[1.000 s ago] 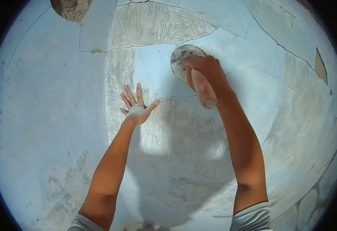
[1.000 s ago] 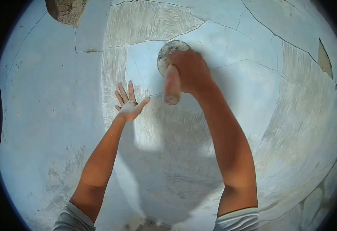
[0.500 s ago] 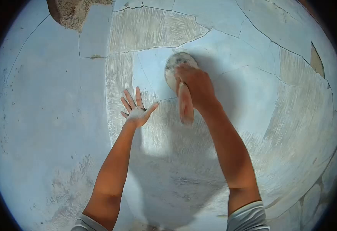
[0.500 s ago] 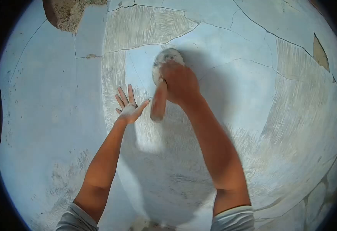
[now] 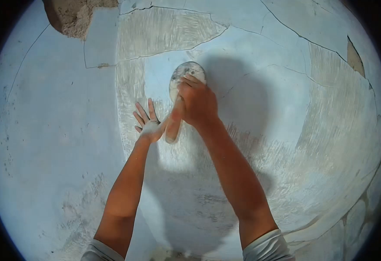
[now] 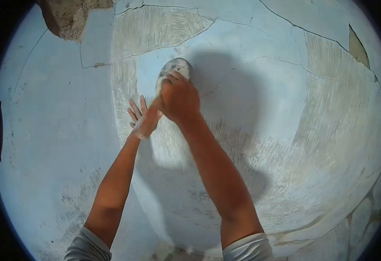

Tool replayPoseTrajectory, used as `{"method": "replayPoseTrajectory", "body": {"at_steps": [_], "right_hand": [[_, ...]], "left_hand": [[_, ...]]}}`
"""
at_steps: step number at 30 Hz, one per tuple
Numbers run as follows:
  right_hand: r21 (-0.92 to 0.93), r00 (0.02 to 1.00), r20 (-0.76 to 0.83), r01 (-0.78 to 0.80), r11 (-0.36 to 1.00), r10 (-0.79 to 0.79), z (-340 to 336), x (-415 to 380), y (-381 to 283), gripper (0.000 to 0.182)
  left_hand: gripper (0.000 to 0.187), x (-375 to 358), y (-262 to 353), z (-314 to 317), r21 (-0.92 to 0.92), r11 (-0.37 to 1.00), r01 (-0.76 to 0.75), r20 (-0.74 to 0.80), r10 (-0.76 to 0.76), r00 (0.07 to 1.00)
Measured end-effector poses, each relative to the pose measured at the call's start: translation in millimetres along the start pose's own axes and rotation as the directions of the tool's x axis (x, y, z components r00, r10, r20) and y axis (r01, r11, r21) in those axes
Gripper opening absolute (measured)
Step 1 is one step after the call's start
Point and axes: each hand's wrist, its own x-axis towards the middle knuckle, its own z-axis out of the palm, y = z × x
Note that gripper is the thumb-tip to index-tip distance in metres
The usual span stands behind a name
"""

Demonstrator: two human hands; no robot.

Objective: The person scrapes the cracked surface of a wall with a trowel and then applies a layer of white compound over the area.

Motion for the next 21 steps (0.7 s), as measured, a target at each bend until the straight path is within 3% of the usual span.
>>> {"method": "replayPoseTrajectory", "body": {"at_steps": [2,4,8,12,13,15,18,21], "right_hand": [[-0.100,0.999,0.028,0.018,0.995,-0.015,-5.1,-2.5,-8.8,0.018],[-0.155,0.998,-0.025,0.051,0.987,-0.056,3.8,-51.0,-3.4,0.018],[-0.201,0.989,-0.122,0.054,0.978,-0.080,25.6,-71.3,-1.9,0.019],[-0.059,0.999,0.002,-0.038,0.998,0.039,12.2,21.8,-17.7,0.021],[-0.064,1.000,-0.014,-0.029,0.998,0.028,11.5,19.3,-16.9,0.020],[-0.072,0.999,-0.038,-0.028,0.997,0.025,8.9,-9.0,-15.1,0.019],[-0.177,0.978,-0.196,0.038,0.984,-0.073,11.5,-79.6,-1.2,0.015],[-0.039,0.964,-0.264,-0.051,0.998,0.039,23.9,-32.4,7.4,0.012]], "left_hand": [[0.128,0.1,-2.7,-2.3,0.013,1.000,-0.021,-0.002,0.021,1.000],[0.127,-34.9,21.0,-33.7,-0.223,0.974,0.026,0.049,-0.015,0.999],[0.126,-33.0,22.6,-32.2,-0.172,0.983,0.061,0.066,-0.051,0.997],[0.127,-22.8,12.7,-25.0,-0.127,0.992,0.020,0.036,-0.016,0.999],[0.128,-25.3,11.3,-26.8,-0.098,0.993,0.068,0.101,-0.058,0.993],[0.128,-27.4,10.0,-25.2,-0.160,0.986,0.038,0.057,-0.030,0.998],[0.128,-32.6,15.9,-34.5,-0.152,0.987,0.053,0.099,-0.038,0.994],[0.127,-29.0,16.2,-31.7,-0.129,0.989,0.069,0.103,-0.056,0.993]]}}
